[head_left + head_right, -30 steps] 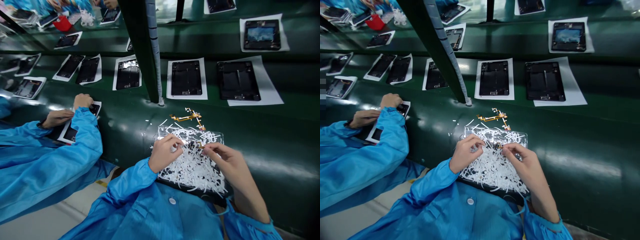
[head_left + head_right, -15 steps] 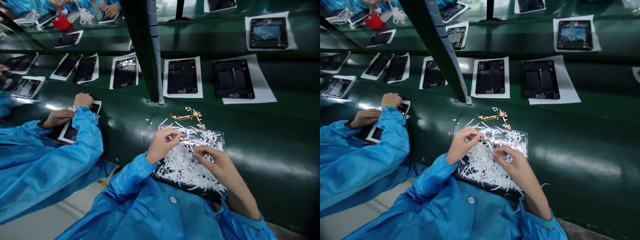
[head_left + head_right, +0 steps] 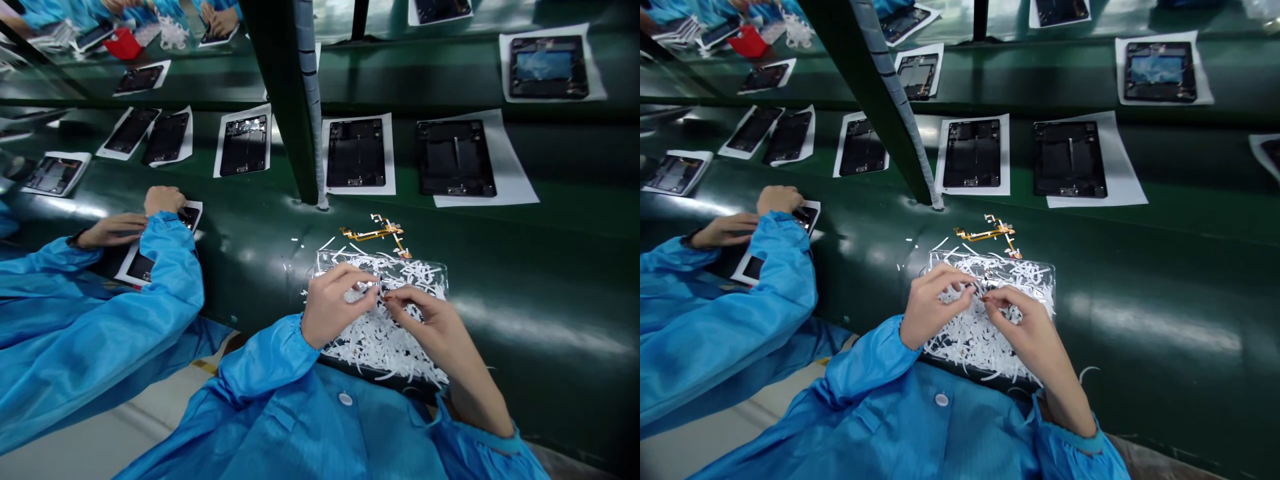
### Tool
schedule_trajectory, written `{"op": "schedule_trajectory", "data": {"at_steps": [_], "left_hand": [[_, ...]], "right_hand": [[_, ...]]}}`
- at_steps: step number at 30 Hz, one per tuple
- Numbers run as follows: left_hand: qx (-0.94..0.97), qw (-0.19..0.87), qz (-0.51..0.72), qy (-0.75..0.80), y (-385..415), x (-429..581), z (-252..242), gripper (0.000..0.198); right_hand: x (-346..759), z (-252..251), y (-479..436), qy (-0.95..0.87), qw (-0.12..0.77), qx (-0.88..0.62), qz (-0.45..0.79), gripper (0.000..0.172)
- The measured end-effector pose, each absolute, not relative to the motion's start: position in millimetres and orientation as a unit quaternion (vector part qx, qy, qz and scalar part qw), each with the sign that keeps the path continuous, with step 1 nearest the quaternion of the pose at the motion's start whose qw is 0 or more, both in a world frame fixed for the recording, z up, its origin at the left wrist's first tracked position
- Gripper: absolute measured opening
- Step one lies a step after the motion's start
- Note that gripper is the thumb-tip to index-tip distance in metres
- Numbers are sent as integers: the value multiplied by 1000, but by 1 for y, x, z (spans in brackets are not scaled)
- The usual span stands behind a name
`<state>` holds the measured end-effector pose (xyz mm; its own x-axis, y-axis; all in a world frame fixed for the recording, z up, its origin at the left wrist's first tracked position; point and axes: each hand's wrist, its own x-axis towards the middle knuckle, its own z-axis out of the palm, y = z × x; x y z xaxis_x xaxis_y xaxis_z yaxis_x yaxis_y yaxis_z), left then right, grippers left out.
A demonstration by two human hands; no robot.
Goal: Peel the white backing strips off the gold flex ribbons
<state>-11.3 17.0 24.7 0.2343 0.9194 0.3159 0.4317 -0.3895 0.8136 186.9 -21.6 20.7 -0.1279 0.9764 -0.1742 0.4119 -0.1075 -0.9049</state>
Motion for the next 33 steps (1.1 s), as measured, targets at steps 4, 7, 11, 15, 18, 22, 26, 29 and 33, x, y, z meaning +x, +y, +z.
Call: {"op": "schedule_trajectory", "data": {"at_steps": [4, 7, 11, 15, 18, 22, 26, 29, 33], "left_hand": [[762, 296, 368, 443, 12, -6, 23, 12], [772, 289, 357, 440, 14, -7, 23, 13], [772, 296, 356, 435, 19, -12, 24, 13], [786, 291, 351, 417, 20, -15, 23, 13], [787, 297, 347, 414, 20, -15, 22, 14], [790, 305, 333, 415, 20, -14, 22, 13], [789, 299, 306, 440, 20, -20, 14, 11], [791, 295, 276, 460, 19, -29, 5, 11], [789, 290, 267, 471, 19, -33, 6, 21]], "right_hand": [[185, 25, -21, -597, 318, -578, 456, 21], [182, 28, -21, -600, 315, -579, 453, 22], [178, 30, -21, -606, 313, -574, 453, 20], [176, 31, -22, -613, 313, -570, 449, 17], [173, 30, -21, -614, 316, -569, 446, 17], [174, 31, -21, -624, 304, -568, 443, 17], [205, 43, -29, -595, 341, -594, 419, 13], [243, 57, -37, -569, 364, -629, 384, 13], [261, 72, -36, -607, 325, -639, 345, 41]]}}
